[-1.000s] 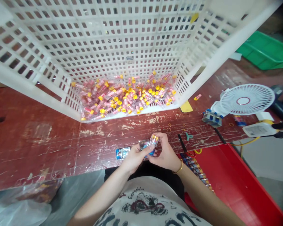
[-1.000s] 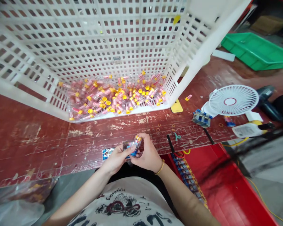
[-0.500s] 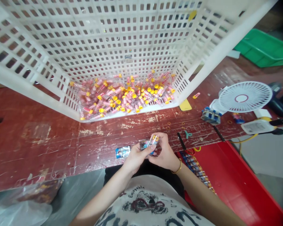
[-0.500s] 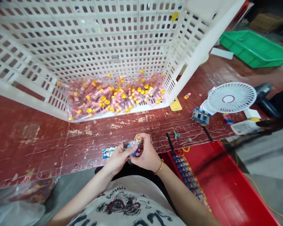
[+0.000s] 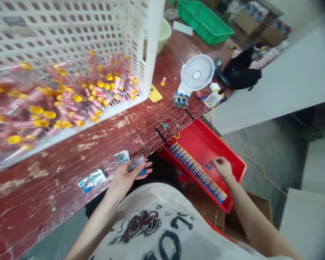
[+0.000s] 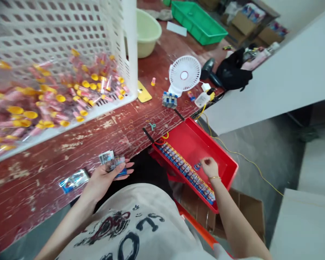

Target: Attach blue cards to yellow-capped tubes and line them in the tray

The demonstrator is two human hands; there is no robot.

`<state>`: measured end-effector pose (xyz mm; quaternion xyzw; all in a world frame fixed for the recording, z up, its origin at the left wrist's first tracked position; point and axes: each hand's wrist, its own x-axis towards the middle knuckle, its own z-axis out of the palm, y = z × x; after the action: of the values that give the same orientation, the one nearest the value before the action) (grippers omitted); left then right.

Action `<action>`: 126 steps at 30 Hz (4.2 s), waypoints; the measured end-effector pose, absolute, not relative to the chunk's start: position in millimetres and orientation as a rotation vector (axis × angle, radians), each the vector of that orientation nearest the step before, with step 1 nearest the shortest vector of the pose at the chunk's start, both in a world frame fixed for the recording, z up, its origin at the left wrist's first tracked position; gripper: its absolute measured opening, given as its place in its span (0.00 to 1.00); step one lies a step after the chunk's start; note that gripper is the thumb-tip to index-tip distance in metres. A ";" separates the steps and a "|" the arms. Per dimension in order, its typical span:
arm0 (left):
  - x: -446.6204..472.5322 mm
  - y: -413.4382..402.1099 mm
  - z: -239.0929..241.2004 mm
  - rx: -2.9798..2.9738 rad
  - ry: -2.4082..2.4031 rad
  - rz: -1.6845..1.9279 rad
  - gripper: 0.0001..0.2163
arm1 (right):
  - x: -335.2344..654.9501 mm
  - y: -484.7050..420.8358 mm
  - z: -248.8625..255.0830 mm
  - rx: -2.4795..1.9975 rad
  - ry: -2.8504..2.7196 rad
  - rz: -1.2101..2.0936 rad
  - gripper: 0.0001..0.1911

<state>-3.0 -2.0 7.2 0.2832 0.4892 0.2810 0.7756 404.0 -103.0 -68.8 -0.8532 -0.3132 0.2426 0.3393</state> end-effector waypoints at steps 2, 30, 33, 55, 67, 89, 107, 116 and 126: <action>-1.5 -1.4 3.0 0.621 1.079 0.587 0.18 | 419.7 -137.3 -85.4 -2.326 -0.784 0.687 0.17; -45.3 -29.9 2.1 0.336 1.123 0.875 0.18 | 98.0 231.9 -26.9 -1.552 -1.984 0.668 0.22; -43.5 -31.5 -3.2 0.329 1.127 0.877 0.17 | 111.6 179.5 -10.4 -1.346 -1.753 1.188 0.26; -33.0 -20.9 2.6 0.479 1.142 0.953 0.14 | 125.8 55.6 18.0 -1.024 -1.476 1.451 0.17; -30.2 -18.0 7.6 0.678 1.173 0.951 0.14 | 124.4 48.8 27.5 -1.006 -1.707 1.499 0.15; -27.5 -5.9 25.7 0.407 0.964 0.916 0.16 | 111.0 14.1 4.7 -1.109 -1.731 1.201 0.34; -15.5 -8.3 21.7 0.365 0.971 0.959 0.15 | 112.5 9.6 0.7 -1.036 -1.690 1.189 0.33; -14.1 -9.0 17.3 0.418 0.980 0.962 0.15 | 111.1 5.3 -0.6 -1.084 -1.628 1.197 0.34; -13.3 -10.9 17.0 0.416 0.965 0.957 0.14 | 112.0 5.1 0.8 -1.046 -1.606 1.224 0.33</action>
<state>-13.3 -10.9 17.0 0.1907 0.4428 0.4391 0.7581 112.0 5.1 0.8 -0.4175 -0.6408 0.4883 0.4204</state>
